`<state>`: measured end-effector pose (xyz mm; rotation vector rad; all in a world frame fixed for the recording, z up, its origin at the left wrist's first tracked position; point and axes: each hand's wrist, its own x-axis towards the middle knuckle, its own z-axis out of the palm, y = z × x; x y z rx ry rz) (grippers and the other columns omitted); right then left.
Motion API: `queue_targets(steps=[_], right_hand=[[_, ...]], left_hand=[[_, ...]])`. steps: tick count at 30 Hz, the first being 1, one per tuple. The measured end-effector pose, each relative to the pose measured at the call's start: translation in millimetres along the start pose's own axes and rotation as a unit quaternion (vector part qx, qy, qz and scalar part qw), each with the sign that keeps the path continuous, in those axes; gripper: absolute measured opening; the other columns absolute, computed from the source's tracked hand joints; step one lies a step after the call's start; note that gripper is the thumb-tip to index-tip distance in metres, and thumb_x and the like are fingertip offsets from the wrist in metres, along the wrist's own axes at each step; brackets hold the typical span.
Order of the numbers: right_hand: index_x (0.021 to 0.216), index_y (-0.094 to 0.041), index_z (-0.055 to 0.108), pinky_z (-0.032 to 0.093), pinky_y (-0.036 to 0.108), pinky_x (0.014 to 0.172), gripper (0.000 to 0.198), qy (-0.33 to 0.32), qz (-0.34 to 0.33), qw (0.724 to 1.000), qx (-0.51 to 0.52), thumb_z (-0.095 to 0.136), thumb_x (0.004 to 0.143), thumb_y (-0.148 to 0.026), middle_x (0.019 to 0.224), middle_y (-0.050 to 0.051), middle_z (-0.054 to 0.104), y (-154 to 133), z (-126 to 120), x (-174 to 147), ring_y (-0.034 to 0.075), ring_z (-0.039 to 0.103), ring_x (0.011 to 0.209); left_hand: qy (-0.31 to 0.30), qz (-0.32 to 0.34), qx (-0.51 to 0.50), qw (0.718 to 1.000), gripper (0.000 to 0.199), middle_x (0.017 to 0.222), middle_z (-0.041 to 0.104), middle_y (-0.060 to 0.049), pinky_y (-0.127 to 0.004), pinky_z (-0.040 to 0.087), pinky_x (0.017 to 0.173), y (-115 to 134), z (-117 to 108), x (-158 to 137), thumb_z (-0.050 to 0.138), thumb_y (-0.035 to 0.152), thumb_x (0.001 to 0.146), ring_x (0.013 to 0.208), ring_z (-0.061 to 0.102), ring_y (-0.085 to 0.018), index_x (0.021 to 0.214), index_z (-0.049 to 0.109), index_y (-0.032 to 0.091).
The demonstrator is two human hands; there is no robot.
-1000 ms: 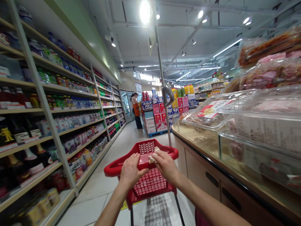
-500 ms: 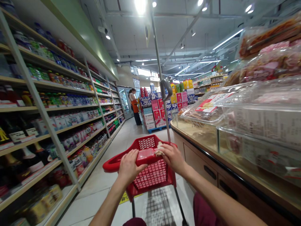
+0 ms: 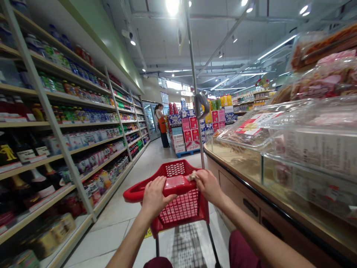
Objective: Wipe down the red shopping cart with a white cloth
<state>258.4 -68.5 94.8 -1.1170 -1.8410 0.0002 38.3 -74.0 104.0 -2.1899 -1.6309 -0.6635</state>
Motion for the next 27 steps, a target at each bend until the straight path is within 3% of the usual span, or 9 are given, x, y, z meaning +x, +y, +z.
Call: queue_targets(steps=[3,4,8,9,13,15,18,21,27], right_hand=[[0.094,-0.025,0.06,0.03,0.036,0.091,0.022,-0.02,-0.104,0.994,0.0,0.042,0.082,-0.02,0.105,0.002,0.06,-10.2,-1.9,-4.9,0.017,0.05,0.101],[0.095,-0.025,0.059,0.029,0.037,0.092,0.022,-0.025,-0.089,0.996,-0.009,0.041,0.082,-0.021,0.102,0.002,0.061,-5.6,-4.6,-2.4,0.017,0.052,0.099],[0.088,-0.021,0.06,0.035,0.038,0.085,0.024,0.018,0.083,0.994,-0.072,0.036,0.084,-0.023,0.084,0.003,0.065,24.1,-13.2,9.4,0.018,0.057,0.081],[0.088,-0.02,0.06,0.036,0.037,0.083,0.024,0.03,0.089,0.992,-0.08,0.037,0.084,-0.022,0.085,0.004,0.064,26.5,-12.0,8.8,0.018,0.057,0.081],[0.096,-0.02,0.059,0.032,0.037,0.09,0.025,0.043,-0.069,0.995,-0.064,0.041,0.079,-0.017,0.107,0.007,0.058,10.7,3.3,-7.0,0.02,0.049,0.103],[0.103,-0.022,0.057,0.027,0.04,0.095,0.028,0.032,-0.109,0.992,-0.059,0.041,0.08,-0.017,0.113,0.007,0.056,5.4,5.7,-11.2,0.02,0.046,0.108],[0.102,-0.024,0.056,0.026,0.046,0.094,0.025,0.011,-0.024,0.998,-0.058,0.037,0.084,-0.022,0.101,0.005,0.061,17.2,-3.4,-6.0,0.019,0.054,0.095],[0.095,-0.021,0.057,0.031,0.046,0.091,0.025,0.038,0.057,0.996,-0.057,0.034,0.085,-0.023,0.091,0.005,0.063,30.0,-11.3,-2.1,0.019,0.057,0.084],[0.104,-0.021,0.056,0.033,0.039,0.092,0.029,0.04,-0.092,0.994,-0.032,0.043,0.079,-0.017,0.114,0.008,0.055,3.9,1.4,-19.8,0.02,0.048,0.106]], left_hand=[[-0.003,-0.006,-0.001,1.0,0.062,0.123,0.05,-0.013,-0.044,0.031,0.097,1.2,-2.3,-2.0,0.057,0.048,0.065,0.115,0.043,-0.027,0.116,0.048,0.014],[-0.006,-0.007,-0.002,1.0,0.062,0.123,0.05,-0.013,-0.044,0.031,0.097,2.3,-2.9,-2.5,0.056,0.048,0.065,0.115,0.043,-0.027,0.116,0.048,0.013],[-0.01,-0.014,-0.004,1.0,0.063,0.124,0.049,-0.013,-0.043,0.03,0.098,8.6,-3.4,-3.0,0.058,0.047,0.064,0.116,0.042,-0.026,0.116,0.048,0.013],[-0.008,-0.016,-0.003,1.0,0.063,0.124,0.049,-0.013,-0.042,0.03,0.098,10.2,-3.2,-2.7,0.058,0.047,0.064,0.116,0.042,-0.026,0.116,0.048,0.013],[-0.001,-0.019,0.007,1.0,0.064,0.124,0.049,-0.013,-0.041,0.029,0.099,12.6,-3.2,-1.7,0.059,0.048,0.063,0.117,0.042,-0.025,0.116,0.048,0.014],[-0.004,-0.017,0.012,1.0,0.064,0.124,0.05,-0.012,-0.04,0.03,0.099,11.6,-4.3,-1.8,0.059,0.049,0.064,0.116,0.042,-0.025,0.116,0.048,0.014],[-0.012,-0.015,0.018,1.0,0.063,0.124,0.05,-0.012,-0.04,0.031,0.098,10.7,-5.8,-2.3,0.058,0.048,0.064,0.116,0.042,-0.025,0.116,0.048,0.013],[-0.007,-0.017,0.022,1.0,0.061,0.123,0.05,-0.012,-0.039,0.031,0.098,13.0,-5.7,-1.9,0.056,0.047,0.066,0.116,0.043,-0.025,0.116,0.048,0.012],[-0.02,-0.024,0.019,0.999,0.063,0.124,0.05,-0.012,-0.04,0.031,0.098,15.9,-6.2,1.3,0.057,0.047,0.065,0.116,0.042,-0.025,0.117,0.047,0.012]])
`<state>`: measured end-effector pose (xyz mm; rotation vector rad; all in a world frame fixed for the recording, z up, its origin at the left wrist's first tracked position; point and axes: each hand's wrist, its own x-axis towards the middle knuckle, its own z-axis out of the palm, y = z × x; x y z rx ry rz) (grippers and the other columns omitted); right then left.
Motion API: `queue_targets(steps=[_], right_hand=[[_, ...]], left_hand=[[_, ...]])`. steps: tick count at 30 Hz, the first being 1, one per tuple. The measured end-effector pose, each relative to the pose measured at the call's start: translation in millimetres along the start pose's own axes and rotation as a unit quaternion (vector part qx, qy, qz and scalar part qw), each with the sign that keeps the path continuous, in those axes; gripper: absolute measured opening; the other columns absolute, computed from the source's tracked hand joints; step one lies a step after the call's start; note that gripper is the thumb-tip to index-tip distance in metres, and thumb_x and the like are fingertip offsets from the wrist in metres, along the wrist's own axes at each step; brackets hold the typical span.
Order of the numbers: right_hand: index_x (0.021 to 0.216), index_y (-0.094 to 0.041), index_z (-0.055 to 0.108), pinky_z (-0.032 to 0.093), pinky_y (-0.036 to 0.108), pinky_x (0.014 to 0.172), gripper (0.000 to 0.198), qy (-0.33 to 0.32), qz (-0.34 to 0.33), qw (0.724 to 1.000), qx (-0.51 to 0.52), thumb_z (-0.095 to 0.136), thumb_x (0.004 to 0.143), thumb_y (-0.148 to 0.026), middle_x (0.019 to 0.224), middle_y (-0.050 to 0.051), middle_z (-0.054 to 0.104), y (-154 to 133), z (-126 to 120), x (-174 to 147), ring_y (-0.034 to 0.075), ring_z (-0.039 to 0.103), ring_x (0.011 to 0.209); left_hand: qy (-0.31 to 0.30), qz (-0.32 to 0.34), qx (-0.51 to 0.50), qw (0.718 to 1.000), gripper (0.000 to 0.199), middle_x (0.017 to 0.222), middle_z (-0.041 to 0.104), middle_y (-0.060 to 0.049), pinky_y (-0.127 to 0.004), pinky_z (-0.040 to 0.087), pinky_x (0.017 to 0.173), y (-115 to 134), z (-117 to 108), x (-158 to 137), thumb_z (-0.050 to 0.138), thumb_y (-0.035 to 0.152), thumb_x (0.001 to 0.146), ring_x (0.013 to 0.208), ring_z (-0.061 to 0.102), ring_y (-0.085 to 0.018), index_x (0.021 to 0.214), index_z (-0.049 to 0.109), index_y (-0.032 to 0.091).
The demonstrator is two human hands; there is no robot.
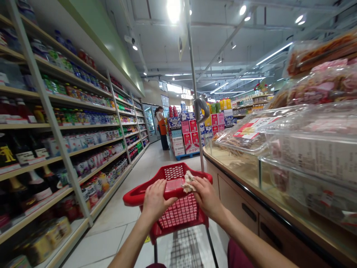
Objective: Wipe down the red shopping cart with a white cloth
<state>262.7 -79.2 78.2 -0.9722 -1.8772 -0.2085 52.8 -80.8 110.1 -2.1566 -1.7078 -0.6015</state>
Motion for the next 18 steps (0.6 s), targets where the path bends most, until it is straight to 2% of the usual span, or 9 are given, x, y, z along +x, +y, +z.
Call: queue_targets(steps=[4,6,8,10,12,14,16,18], right_hand=[[0.111,-0.02,0.052,0.036,0.036,0.087,0.038,-0.032,0.002,0.999,0.024,0.05,0.073,-0.016,0.105,0.007,0.06,-0.6,-9.6,9.1,0.019,0.053,0.097],[0.103,-0.021,0.057,0.038,0.032,0.078,0.033,-0.031,0.029,0.999,0.027,0.053,0.071,-0.019,0.089,0.004,0.064,4.7,-17.5,18.0,0.018,0.057,0.083],[0.088,-0.021,0.061,0.038,0.03,0.073,0.019,-0.005,0.053,0.998,0.024,0.055,0.07,-0.023,0.077,0.001,0.063,6.2,-21.8,24.1,0.016,0.057,0.074],[0.083,-0.02,0.061,0.038,0.031,0.076,0.014,0.017,0.049,0.998,0.029,0.053,0.072,-0.024,0.084,0.003,0.063,1.2,-19.5,24.7,0.018,0.056,0.081],[0.094,-0.021,0.059,0.035,0.035,0.085,0.022,0.002,0.021,0.999,0.031,0.051,0.074,-0.022,0.103,0.006,0.06,-8.4,-11.0,20.0,0.02,0.052,0.098],[0.108,-0.022,0.053,0.03,0.04,0.092,0.035,-0.04,-0.005,0.999,0.018,0.05,0.074,-0.02,0.118,0.008,0.053,-17.4,0.2,13.2,0.022,0.045,0.111],[0.115,-0.023,0.049,0.025,0.043,0.096,0.042,-0.062,-0.017,0.998,-0.003,0.05,0.073,-0.019,0.123,0.008,0.049,-19.4,8.5,8.2,0.022,0.041,0.115],[0.112,-0.023,0.051,0.021,0.044,0.098,0.038,-0.063,-0.025,0.998,-0.011,0.051,0.074,-0.021,0.123,0.008,0.05,-10.6,10.3,7.2,0.022,0.042,0.115]], left_hand=[[0.002,0.0,-0.004,1.0,0.063,0.124,0.049,-0.013,-0.04,0.031,0.098,-2.8,-0.3,-1.7,0.057,0.047,0.065,0.116,0.042,-0.025,0.117,0.047,0.012],[0.007,0.001,-0.007,1.0,0.063,0.124,0.049,-0.012,-0.04,0.031,0.098,-2.9,0.3,-3.0,0.058,0.047,0.064,0.116,0.042,-0.025,0.117,0.047,0.013],[0.01,0.001,-0.01,1.0,0.064,0.124,0.049,-0.012,-0.041,0.031,0.098,-1.7,1.3,-3.7,0.058,0.047,0.064,0.116,0.042,-0.025,0.117,0.047,0.014],[0.009,0.001,-0.013,1.0,0.064,0.124,0.049,-0.013,-0.041,0.03,0.098,0.0,2.5,-3.6,0.058,0.048,0.064,0.117,0.042,-0.025,0.117,0.047,0.013],[0.009,0.002,-0.014,1.0,0.064,0.124,0.049,-0.013,-0.041,0.03,0.098,1.3,3.8,-3.0,0.057,0.047,0.065,0.117,0.042,-0.026,0.117,0.047,0.012],[0.014,0.005,-0.014,1.0,0.062,0.124,0.049,-0.013,-0.041,0.03,0.098,1.5,4.8,-2.4,0.056,0.045,0.066,0.116,0.042,-0.025,0.117,0.047,0.011],[0.017,0.007,-0.014,1.0,0.06,0.124,0.049,-0.013,-0.041,0.03,0.098,1.2,4.7,-2.3,0.055,0.043,0.067,0.116,0.042,-0.025,0.117,0.047,0.011],[0.015,0.005,-0.014,1.0,0.06,0.124,0.049,-0.013,-0.041,0.031,0.098,1.3,3.7,-2.9,0.056,0.043,0.066,0.116,0.042,-0.025,0.117,0.047,0.012]])
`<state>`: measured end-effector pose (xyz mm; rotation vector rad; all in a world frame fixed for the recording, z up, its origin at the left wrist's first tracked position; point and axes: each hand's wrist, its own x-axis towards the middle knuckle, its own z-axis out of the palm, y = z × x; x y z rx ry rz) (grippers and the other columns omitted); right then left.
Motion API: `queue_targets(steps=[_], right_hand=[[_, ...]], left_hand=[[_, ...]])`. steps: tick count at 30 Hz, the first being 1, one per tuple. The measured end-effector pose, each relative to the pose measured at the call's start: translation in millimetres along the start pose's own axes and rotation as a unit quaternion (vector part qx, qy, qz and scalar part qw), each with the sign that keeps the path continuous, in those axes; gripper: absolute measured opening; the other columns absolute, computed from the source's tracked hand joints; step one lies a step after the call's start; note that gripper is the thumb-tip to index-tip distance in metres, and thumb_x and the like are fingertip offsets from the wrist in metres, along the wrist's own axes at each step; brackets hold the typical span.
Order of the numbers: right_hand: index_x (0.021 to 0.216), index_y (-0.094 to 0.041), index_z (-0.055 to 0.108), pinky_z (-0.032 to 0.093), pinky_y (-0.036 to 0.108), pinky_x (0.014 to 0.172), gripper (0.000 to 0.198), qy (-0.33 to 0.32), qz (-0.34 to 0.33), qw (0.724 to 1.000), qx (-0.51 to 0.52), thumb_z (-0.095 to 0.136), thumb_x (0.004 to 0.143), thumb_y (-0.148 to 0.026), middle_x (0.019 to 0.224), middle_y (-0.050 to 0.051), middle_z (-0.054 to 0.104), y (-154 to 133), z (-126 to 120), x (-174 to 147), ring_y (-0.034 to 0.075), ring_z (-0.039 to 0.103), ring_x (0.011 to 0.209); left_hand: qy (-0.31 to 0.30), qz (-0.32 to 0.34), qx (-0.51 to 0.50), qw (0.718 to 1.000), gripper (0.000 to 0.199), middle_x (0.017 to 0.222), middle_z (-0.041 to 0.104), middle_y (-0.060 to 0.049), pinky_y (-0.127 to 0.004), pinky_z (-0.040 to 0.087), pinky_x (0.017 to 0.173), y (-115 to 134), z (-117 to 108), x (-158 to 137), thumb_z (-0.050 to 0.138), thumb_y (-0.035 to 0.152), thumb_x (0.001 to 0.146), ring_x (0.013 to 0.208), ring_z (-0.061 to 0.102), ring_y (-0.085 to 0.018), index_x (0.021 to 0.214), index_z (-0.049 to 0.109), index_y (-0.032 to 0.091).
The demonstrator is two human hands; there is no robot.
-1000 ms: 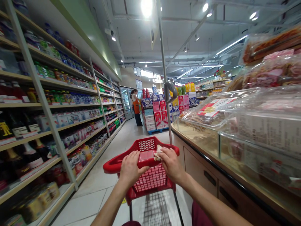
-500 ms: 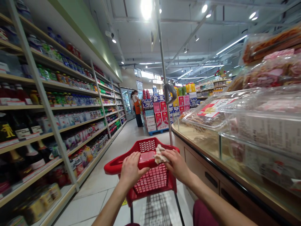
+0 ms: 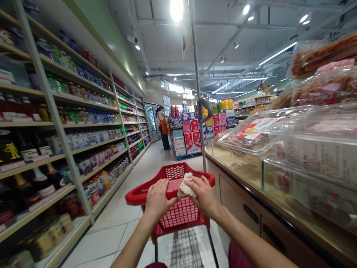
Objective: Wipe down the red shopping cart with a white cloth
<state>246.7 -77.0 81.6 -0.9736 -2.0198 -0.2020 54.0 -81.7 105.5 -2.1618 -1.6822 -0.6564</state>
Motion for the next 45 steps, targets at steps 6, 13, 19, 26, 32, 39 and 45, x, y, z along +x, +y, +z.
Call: queue_targets(steps=[6,13,19,26,32,39,45], right_hand=[[0.1,-0.019,0.055,0.024,0.049,0.095,0.025,0.094,0.1,0.99,-0.04,0.041,0.08,-0.025,0.104,0.01,0.061,44.3,-10.7,-1.8,0.023,0.051,0.104],[0.098,-0.019,0.056,0.022,0.044,0.099,0.023,0.056,-0.005,0.998,-0.017,0.046,0.078,-0.023,0.122,0.01,0.051,5.8,4.3,-12.0,0.022,0.038,0.119],[0.1,-0.022,0.055,0.032,0.048,0.088,0.026,0.041,0.201,0.979,-0.013,0.039,0.08,-0.022,0.1,0.006,0.063,63.4,-28.2,-3.6,0.022,0.058,0.093],[0.104,-0.022,0.054,0.021,0.048,0.096,0.029,0.028,0.08,0.996,0.018,0.044,0.077,-0.019,0.121,0.007,0.052,21.8,-9.4,-6.9,0.024,0.039,0.118],[0.1,-0.023,0.055,0.021,0.051,0.094,0.024,0.035,0.138,0.99,0.009,0.037,0.085,-0.03,0.098,0.005,0.063,29.4,-13.1,4.9,0.021,0.056,0.094],[0.108,-0.023,0.054,0.023,0.045,0.097,0.028,0.068,0.041,0.997,-0.019,0.044,0.082,-0.026,0.116,0.007,0.056,22.1,-3.8,-7.8,0.022,0.042,0.116],[0.108,-0.022,0.053,0.023,0.051,0.095,0.028,0.117,0.153,0.979,-0.06,0.037,0.085,-0.026,0.105,0.008,0.062,48.4,-11.7,-5.8,0.022,0.054,0.101]], left_hand=[[0.001,-0.012,0.0,1.0,0.064,0.124,0.049,-0.013,-0.04,0.03,0.099,7.6,-0.8,-0.8,0.057,0.048,0.065,0.117,0.041,-0.025,0.117,0.047,0.013],[0.004,-0.011,0.006,1.0,0.06,0.124,0.049,-0.012,-0.04,0.029,0.099,11.3,2.3,2.8,0.056,0.046,0.067,0.117,0.041,-0.024,0.117,0.047,0.014],[-0.003,-0.012,0.002,1.0,0.064,0.125,0.048,-0.013,-0.04,0.028,0.099,11.5,1.6,2.5,0.057,0.048,0.066,0.118,0.04,-0.025,0.118,0.046,0.012],[-0.005,-0.02,0.0,1.0,0.062,0.125,0.049,-0.012,-0.04,0.03,0.098,10.4,0.4,3.4,0.058,0.046,0.065,0.117,0.04,-0.025,0.117,0.046,0.014],[-0.004,-0.013,0.008,1.0,0.062,0.125,0.049,-0.012,-0.041,0.03,0.098,7.5,-0.2,1.3,0.056,0.047,0.066,0.117,0.04,-0.025,0.118,0.046,0.013],[0.004,-0.017,-0.001,1.0,0.063,0.124,0.049,-0.012,-0.04,0.03,0.098,8.9,1.8,-0.1,0.057,0.048,0.065,0.118,0.04,-0.025,0.117,0.046,0.013],[0.005,-0.01,0.004,1.0,0.063,0.125,0.049,-0.012,-0.041,0.03,0.098,6.9,1.9,-0.8,0.056,0.05,0.066,0.117,0.041,-0.025,0.118,0.046,0.015]])
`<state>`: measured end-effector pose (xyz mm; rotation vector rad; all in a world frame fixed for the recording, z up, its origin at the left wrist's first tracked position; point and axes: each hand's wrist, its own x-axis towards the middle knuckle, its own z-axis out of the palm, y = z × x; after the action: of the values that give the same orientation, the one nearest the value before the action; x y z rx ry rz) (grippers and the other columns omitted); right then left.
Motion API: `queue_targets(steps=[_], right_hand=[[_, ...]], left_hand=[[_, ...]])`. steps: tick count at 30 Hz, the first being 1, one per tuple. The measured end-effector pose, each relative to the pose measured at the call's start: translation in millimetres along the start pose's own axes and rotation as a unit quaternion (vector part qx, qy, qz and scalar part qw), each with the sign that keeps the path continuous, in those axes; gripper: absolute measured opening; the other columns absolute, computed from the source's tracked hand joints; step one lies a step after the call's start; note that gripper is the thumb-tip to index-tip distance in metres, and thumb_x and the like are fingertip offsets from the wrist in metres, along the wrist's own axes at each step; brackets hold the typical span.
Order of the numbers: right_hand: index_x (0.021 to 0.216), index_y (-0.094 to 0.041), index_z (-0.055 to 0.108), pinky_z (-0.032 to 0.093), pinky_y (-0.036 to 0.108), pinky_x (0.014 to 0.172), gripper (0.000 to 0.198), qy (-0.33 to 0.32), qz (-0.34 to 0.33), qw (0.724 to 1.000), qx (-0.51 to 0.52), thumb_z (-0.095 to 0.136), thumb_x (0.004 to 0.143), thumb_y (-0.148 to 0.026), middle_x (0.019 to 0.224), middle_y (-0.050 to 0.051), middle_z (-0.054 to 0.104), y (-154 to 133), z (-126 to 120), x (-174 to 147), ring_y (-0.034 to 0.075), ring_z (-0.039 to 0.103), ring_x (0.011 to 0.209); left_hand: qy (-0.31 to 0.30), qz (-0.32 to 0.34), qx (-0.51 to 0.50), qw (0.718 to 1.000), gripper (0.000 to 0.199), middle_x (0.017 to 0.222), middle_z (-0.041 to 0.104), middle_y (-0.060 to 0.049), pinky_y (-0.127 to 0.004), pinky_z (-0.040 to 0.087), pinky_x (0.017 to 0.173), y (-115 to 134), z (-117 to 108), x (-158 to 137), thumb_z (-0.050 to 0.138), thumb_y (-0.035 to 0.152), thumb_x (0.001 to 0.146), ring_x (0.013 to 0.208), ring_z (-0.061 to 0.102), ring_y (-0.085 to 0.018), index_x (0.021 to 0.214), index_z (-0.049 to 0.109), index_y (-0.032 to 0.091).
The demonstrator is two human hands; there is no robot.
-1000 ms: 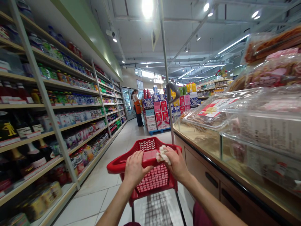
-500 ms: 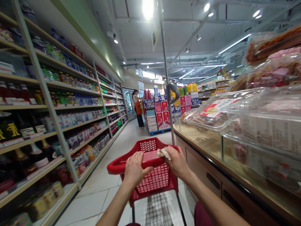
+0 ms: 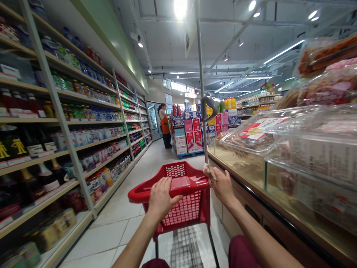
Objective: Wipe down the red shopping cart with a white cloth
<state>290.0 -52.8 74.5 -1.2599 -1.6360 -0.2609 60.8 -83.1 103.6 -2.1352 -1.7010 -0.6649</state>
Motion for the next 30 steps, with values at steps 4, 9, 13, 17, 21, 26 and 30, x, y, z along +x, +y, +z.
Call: queue_targets(steps=[4,9,13,17,21,26,30], right_hand=[[0.109,-0.023,0.052,0.024,0.049,0.095,0.028,-0.009,-0.044,0.999,0.005,0.038,0.085,-0.026,0.116,0.007,0.056,-8.2,0.0,-10.8,0.023,0.046,0.112],[0.104,-0.023,0.055,0.021,0.049,0.097,0.025,-0.029,-0.079,0.996,0.011,0.042,0.083,-0.026,0.115,0.007,0.057,-13.4,3.4,-12.4,0.022,0.045,0.112],[0.105,-0.02,0.054,0.025,0.052,0.092,0.028,0.008,0.058,0.998,-0.011,0.037,0.084,-0.027,0.106,0.01,0.06,16.9,0.4,1.9,0.024,0.052,0.101],[0.107,-0.022,0.053,0.026,0.048,0.093,0.028,0.007,0.009,1.0,0.017,0.037,0.083,-0.024,0.115,0.009,0.056,13.8,-1.4,-9.4,0.023,0.046,0.11],[0.102,-0.023,0.054,0.023,0.046,0.096,0.024,-0.026,-0.083,0.995,0.045,0.04,0.083,-0.025,0.121,0.007,0.052,-3.1,-0.4,-18.4,0.022,0.039,0.117],[0.11,-0.02,0.051,0.024,0.05,0.094,0.03,0.0,0.002,0.999,0.04,0.035,0.085,-0.028,0.112,0.009,0.058,10.8,2.6,-7.5,0.022,0.049,0.107],[0.107,-0.022,0.052,0.025,0.047,0.095,0.028,0.017,-0.03,0.999,0.026,0.036,0.085,-0.028,0.119,0.008,0.053,3.6,8.1,-14.5,0.023,0.041,0.116]], left_hand=[[-0.003,-0.006,-0.001,1.0,0.064,0.125,0.049,-0.013,-0.041,0.03,0.098,0.9,0.0,1.1,0.056,0.049,0.066,0.118,0.04,-0.026,0.118,0.046,0.013],[-0.013,-0.009,-0.001,1.0,0.062,0.126,0.048,-0.012,-0.04,0.03,0.098,0.2,-1.9,1.3,0.057,0.046,0.065,0.118,0.04,-0.025,0.118,0.046,0.015],[-0.007,-0.011,-0.005,1.0,0.062,0.125,0.048,-0.012,-0.04,0.029,0.099,1.4,0.0,1.4,0.057,0.047,0.066,0.118,0.04,-0.025,0.118,0.046,0.014],[-0.002,-0.007,-0.005,1.0,0.062,0.125,0.049,-0.012,-0.041,0.03,0.098,0.9,1.0,2.6,0.057,0.048,0.066,0.117,0.04,-0.025,0.117,0.046,0.015],[-0.015,-0.006,0.003,1.0,0.064,0.125,0.048,-0.013,-0.04,0.03,0.098,-1.8,-2.9,3.2,0.056,0.049,0.066,0.118,0.04,-0.025,0.118,0.046,0.013],[-0.026,-0.015,0.003,1.0,0.063,0.126,0.047,-0.013,-0.04,0.029,0.099,1.3,-4.9,2.5,0.056,0.047,0.067,0.119,0.039,-0.025,0.118,0.045,0.013],[-0.014,-0.016,0.003,1.0,0.063,0.126,0.048,-0.013,-0.04,0.029,0.099,3.0,-2.6,2.3,0.056,0.047,0.066,0.119,0.039,-0.025,0.118,0.045,0.013]])
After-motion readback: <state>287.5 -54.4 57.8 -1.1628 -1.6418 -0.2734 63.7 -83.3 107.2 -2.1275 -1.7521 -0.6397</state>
